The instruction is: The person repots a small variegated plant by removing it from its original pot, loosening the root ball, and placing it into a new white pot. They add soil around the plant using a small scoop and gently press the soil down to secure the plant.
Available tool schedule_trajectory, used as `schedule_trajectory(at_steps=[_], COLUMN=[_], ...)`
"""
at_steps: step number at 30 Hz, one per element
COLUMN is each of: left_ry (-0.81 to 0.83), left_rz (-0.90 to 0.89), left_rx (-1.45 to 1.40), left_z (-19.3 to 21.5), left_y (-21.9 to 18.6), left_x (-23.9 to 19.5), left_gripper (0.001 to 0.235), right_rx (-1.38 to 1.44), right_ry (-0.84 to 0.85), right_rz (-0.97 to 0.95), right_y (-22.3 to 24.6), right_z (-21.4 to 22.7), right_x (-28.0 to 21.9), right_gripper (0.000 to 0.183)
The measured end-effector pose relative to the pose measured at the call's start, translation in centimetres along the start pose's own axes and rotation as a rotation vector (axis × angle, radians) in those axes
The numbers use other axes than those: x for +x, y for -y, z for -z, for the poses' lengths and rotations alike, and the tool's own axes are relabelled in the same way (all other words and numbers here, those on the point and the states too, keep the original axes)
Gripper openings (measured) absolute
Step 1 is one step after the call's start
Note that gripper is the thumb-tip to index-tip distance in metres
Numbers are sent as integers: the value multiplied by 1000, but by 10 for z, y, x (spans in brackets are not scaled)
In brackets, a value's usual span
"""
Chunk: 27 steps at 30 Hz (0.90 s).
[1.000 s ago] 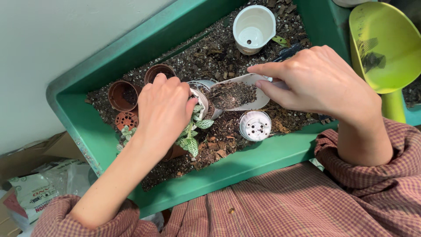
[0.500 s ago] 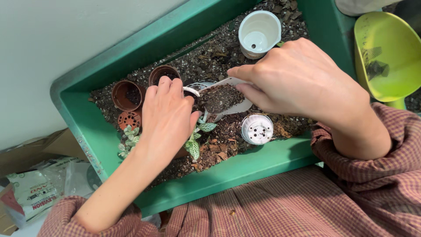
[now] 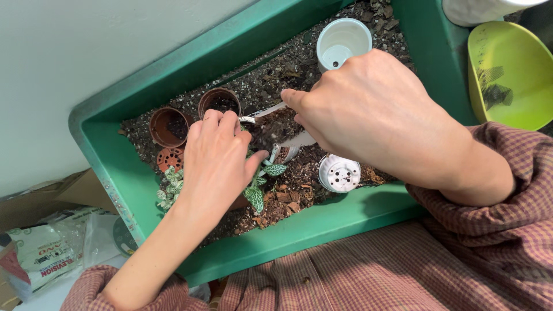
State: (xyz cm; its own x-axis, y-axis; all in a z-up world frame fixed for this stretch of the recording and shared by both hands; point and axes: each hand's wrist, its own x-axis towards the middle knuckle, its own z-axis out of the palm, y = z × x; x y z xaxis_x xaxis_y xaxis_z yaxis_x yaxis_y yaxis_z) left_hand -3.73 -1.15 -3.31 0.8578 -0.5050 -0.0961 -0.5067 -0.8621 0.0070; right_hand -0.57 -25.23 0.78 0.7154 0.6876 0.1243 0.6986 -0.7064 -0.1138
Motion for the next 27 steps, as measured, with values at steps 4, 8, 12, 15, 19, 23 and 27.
schedule_trajectory(at_steps=[4, 8, 12, 15, 19, 23, 27], left_ry=[-16, -38, 6, -15, -20, -14, 103], left_rz=[1, 7, 39, 64, 86, 84, 142], left_rx=[-44, -83, -95, -102, -114, -130, -218], left_z=[2, 3, 4, 4, 1, 0, 0], left_y=[-1, -3, -6, -10, -13, -13, -17], left_x=[-1, -2, -5, -8, -9, -7, -10], left_gripper=[40, 40, 43, 45, 46, 48, 45], right_rx=[22, 60, 90, 86, 80, 120, 91], right_ry=[11, 19, 56, 158, 135, 158, 222], right_rz=[-1, -6, -25, -63, -55, -68, -63], right_y=[-1, -1, -3, -5, -11, -15, -20], right_z=[0, 4, 7, 6, 3, 2, 5], right_x=[0, 3, 4, 6, 8, 12, 14], right_gripper=[34, 29, 26, 35, 35, 36, 41])
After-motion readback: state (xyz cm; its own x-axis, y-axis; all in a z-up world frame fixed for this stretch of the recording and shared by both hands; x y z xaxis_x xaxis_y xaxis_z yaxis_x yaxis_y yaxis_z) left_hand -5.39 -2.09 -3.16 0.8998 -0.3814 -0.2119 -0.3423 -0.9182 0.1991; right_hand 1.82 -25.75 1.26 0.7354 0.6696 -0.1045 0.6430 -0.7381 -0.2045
